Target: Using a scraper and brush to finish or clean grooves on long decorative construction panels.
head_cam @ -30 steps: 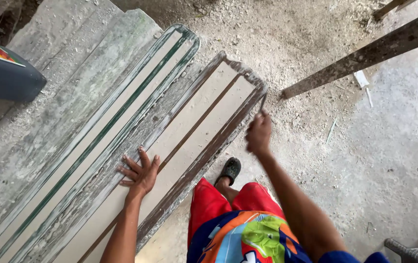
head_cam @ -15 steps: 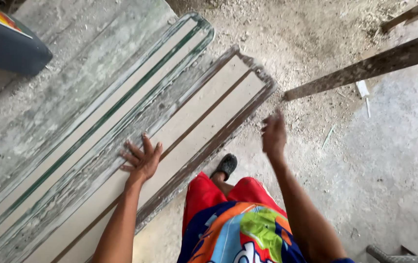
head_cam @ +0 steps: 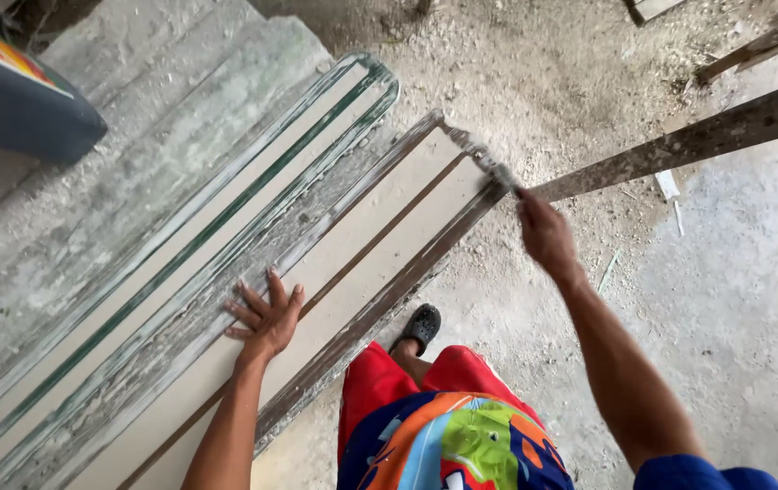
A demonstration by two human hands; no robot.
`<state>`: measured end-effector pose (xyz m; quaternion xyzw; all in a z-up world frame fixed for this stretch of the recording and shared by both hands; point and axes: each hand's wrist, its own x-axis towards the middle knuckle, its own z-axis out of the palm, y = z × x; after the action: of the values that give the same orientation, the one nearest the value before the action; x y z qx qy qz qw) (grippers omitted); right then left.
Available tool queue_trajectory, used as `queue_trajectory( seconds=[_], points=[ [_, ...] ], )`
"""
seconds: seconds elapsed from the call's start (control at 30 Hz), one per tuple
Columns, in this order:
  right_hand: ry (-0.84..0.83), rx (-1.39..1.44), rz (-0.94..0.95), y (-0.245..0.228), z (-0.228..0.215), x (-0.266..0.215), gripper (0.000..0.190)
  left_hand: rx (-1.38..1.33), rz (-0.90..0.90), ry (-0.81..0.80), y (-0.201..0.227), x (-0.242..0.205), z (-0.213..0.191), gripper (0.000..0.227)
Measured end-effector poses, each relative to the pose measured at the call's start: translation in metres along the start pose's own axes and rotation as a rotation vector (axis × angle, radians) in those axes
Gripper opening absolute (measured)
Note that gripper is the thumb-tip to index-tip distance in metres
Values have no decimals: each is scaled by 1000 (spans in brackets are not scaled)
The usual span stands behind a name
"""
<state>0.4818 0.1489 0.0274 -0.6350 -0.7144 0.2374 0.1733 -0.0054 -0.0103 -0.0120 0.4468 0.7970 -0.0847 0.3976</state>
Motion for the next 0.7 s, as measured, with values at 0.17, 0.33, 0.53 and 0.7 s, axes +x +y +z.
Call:
queue_trajectory(
  seconds=[0.17,0.33,0.53,0.7],
  points=[
    [-252,-330,-277,-24,68,-61,38,-167,-9,-58,9,-8,-12,104],
    [-20,64,-26,75,26,-16,40,-138,-48,-90,-11,-22,9,103],
    [46,-35,207,20,5,-8,38,-167,-70,-82,12,-3,-9,97],
    [-4,-58,-91,1,40,-38,35,-167,-54,-90,8,-8,-9,98]
  ],
)
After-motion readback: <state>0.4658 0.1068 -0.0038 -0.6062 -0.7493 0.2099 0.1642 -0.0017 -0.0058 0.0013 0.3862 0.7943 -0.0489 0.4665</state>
